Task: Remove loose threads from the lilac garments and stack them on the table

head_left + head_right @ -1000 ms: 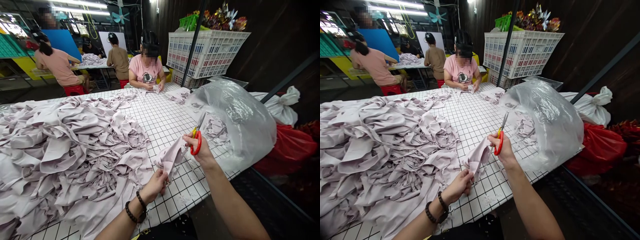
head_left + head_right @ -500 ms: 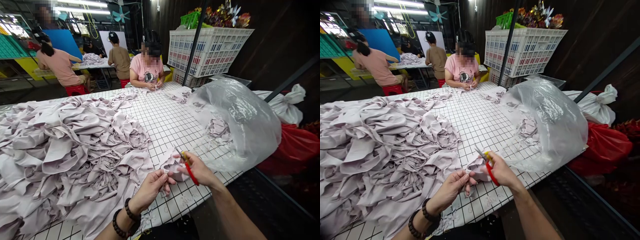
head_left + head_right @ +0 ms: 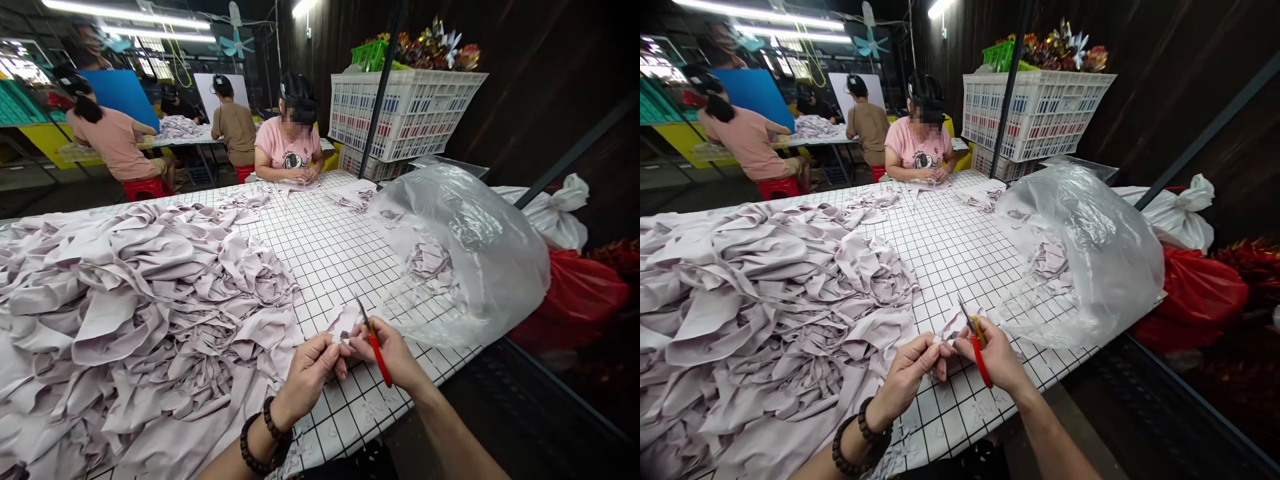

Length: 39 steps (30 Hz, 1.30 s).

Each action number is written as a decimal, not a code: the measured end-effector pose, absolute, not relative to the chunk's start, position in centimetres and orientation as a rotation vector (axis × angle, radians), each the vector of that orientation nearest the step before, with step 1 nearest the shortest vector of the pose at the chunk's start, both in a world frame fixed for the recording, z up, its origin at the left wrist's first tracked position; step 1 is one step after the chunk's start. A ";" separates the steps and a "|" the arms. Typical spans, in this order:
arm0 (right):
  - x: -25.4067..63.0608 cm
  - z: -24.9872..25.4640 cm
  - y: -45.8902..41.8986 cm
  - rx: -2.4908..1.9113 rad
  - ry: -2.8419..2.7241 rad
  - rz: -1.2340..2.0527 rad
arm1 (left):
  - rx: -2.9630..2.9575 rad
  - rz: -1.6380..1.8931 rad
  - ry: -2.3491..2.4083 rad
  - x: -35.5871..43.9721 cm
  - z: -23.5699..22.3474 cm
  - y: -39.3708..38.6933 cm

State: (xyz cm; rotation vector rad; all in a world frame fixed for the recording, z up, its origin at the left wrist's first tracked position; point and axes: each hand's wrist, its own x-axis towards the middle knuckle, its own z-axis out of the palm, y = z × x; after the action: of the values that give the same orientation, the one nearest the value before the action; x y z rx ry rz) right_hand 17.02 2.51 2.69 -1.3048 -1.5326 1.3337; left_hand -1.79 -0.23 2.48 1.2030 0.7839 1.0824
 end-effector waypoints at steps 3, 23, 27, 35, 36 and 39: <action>18.6 4.5 1.3 -1.472 -1.776 1.101 | 1.287 1.089 0.848 -1.8 2.3 0.0; 17.4 5.5 -0.4 -1.651 -2.151 0.787 | 1.435 1.032 0.866 -1.9 1.6 -0.1; 17.6 5.2 -0.5 -1.663 -2.137 0.758 | 1.358 1.036 0.834 -1.8 1.7 -0.2; 18.0 4.3 -0.7 -1.652 -2.161 0.618 | 1.261 1.002 0.790 -1.6 1.2 -0.5; 18.2 4.1 -0.7 -1.652 -2.146 0.656 | 1.267 0.993 0.790 -1.6 1.2 -0.5; 18.9 3.7 -0.4 -1.631 -2.028 0.919 | 1.342 0.951 0.820 -1.7 1.3 -0.1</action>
State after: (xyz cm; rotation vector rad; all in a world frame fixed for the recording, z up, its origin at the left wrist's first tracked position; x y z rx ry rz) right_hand 18.86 -0.43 3.71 -1.6308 -2.0283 0.9188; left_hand -1.68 -0.12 1.27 1.3421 0.8204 0.9506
